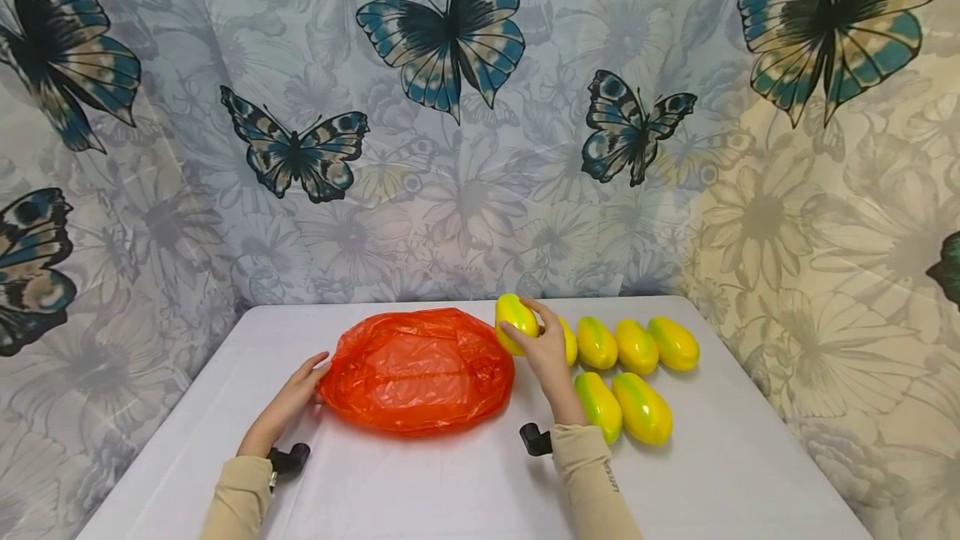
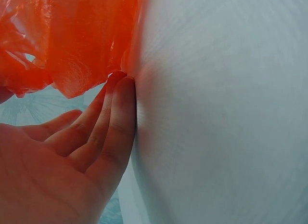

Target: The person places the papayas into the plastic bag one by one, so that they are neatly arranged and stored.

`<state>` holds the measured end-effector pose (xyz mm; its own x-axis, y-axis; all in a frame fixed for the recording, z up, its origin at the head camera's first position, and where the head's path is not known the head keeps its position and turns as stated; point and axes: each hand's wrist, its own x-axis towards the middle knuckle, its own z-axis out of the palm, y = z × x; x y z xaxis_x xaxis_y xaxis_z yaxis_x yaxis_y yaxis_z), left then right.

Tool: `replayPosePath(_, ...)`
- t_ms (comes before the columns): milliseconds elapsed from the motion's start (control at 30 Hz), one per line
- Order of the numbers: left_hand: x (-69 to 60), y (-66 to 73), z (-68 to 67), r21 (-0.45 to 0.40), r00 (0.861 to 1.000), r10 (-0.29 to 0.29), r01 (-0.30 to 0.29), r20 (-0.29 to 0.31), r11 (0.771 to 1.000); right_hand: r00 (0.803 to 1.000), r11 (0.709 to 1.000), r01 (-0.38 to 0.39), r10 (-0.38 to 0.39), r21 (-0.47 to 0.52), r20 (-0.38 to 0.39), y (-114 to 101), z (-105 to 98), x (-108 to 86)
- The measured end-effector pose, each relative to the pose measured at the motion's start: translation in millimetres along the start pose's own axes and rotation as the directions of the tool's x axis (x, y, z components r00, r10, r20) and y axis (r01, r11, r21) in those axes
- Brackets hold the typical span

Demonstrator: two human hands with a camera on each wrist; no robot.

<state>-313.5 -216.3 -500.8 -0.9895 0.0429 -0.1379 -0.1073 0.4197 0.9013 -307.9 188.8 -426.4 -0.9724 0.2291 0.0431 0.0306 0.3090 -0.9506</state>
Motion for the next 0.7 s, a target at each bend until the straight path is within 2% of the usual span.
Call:
replayPosePath(200,-1.5,-1.7,-0.8,-0.022,1.000,0.012,-0.012,-0.006,1.000,1.000,1.000,-0.017,0.016,0.027,0.025,-3.2,12.3,-1.7)
replayPosePath(467,-1.5,-2.1,-0.4,-0.019,1.000,0.013,-0.014,-0.012,1.000,0.999,0.997,0.000,-0.003,0.072,0.050,-6.3,26.3,-3.5)
replayPosePath(700,-1.8,-0.4,-1.4,-0.006,1.000,0.009,-0.009,-0.001,1.000,0.998,0.998,0.022,-0.026,0.061,0.060,-13.6,43.8,-3.0)
